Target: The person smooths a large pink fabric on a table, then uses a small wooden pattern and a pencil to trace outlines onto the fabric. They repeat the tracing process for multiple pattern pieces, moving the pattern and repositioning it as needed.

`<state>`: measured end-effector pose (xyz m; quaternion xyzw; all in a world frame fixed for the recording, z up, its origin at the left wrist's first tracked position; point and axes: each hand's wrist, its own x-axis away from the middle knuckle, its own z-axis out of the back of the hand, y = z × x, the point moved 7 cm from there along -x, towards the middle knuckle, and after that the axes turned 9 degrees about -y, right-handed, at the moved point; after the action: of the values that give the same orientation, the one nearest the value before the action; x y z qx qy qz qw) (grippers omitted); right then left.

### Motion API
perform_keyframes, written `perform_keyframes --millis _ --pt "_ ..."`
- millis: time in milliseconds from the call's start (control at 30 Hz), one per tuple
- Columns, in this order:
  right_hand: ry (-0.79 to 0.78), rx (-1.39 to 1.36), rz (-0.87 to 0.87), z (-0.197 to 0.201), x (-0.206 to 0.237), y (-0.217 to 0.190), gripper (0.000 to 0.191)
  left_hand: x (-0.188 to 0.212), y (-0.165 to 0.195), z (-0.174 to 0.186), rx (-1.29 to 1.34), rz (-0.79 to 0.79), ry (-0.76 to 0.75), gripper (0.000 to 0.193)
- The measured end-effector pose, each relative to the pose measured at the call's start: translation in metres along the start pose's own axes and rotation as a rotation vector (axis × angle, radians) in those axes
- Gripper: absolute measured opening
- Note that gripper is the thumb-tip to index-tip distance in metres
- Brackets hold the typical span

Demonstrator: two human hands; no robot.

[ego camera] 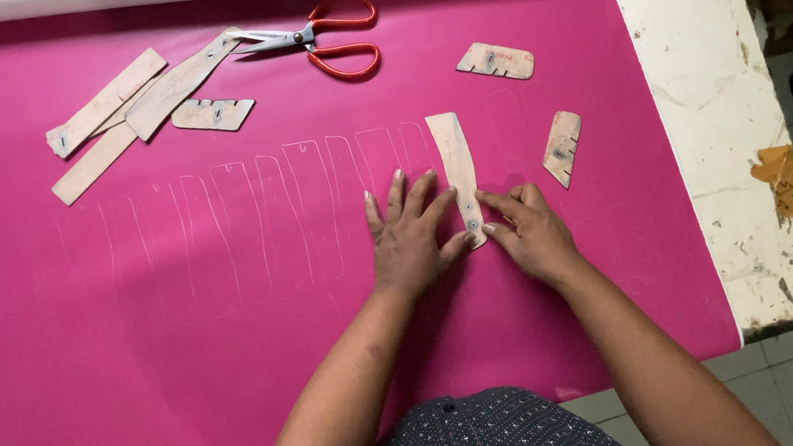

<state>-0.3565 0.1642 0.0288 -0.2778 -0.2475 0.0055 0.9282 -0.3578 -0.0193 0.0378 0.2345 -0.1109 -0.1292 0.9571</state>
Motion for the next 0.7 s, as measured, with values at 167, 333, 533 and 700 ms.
perform_keyframes --millis 167,333,533,700 --pt "-0.005 0.008 -0.002 0.0 0.001 -0.001 0.052 -0.001 0.001 0.001 -0.002 0.0 -0.016 0.072" --pt "-0.022 0.011 -0.057 0.0 0.001 -0.001 0.052 -0.002 -0.002 -0.007 -0.017 0.007 -0.03 0.073" --pt "0.013 0.023 -0.032 0.0 0.001 0.0 0.052 0.008 0.009 -0.027 -0.111 -0.157 0.161 0.048" --pt "0.071 0.017 0.044 -0.001 0.001 0.002 0.051 0.024 0.018 -0.033 -0.092 -0.214 0.275 0.037"
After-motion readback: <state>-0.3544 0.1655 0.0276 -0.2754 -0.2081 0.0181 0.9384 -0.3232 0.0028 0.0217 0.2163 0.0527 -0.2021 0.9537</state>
